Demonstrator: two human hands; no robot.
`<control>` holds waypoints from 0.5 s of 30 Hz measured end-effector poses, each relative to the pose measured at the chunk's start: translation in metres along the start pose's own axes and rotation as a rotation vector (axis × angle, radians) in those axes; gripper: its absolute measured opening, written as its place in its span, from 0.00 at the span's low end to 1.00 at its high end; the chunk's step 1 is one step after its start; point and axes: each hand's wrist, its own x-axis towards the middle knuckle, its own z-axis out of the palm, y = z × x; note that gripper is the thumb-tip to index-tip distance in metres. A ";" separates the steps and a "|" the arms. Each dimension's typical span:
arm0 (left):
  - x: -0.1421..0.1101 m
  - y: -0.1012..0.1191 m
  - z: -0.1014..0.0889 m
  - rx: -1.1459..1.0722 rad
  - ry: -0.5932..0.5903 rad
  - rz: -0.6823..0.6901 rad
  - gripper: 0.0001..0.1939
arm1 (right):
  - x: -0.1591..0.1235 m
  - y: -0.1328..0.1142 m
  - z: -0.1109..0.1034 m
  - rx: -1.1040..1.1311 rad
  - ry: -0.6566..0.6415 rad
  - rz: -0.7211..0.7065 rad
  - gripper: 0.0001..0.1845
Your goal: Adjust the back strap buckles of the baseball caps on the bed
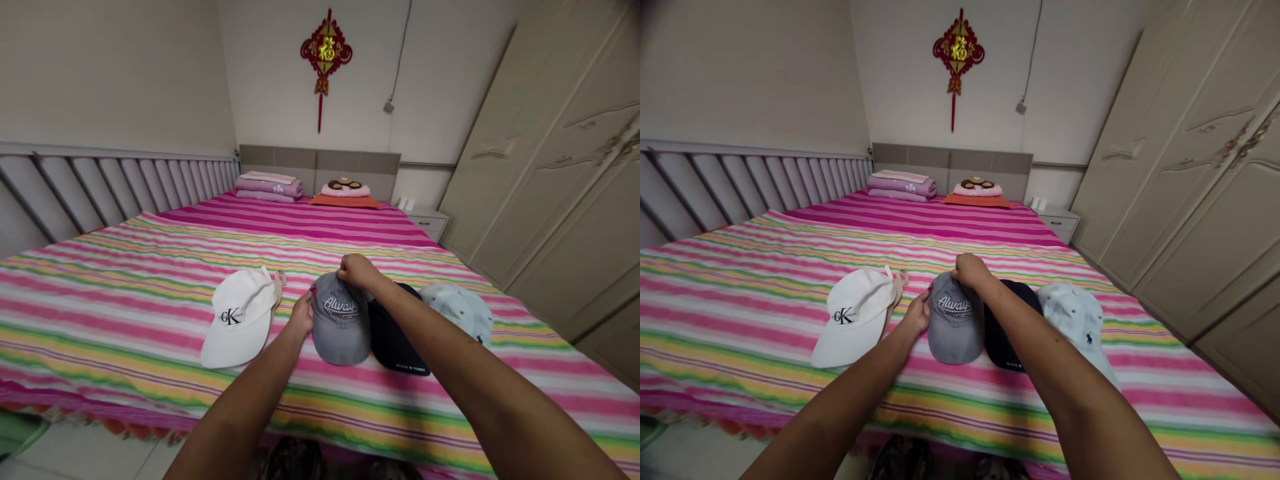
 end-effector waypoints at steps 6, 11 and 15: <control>0.009 -0.002 -0.004 0.010 0.032 0.088 0.11 | 0.010 0.000 0.010 0.061 0.029 0.080 0.15; 0.001 -0.001 -0.015 0.137 0.085 -0.007 0.03 | -0.028 0.007 0.028 0.134 0.019 0.271 0.16; -0.003 -0.007 -0.018 0.197 0.090 0.005 0.05 | -0.081 0.003 0.063 0.248 -0.065 0.458 0.12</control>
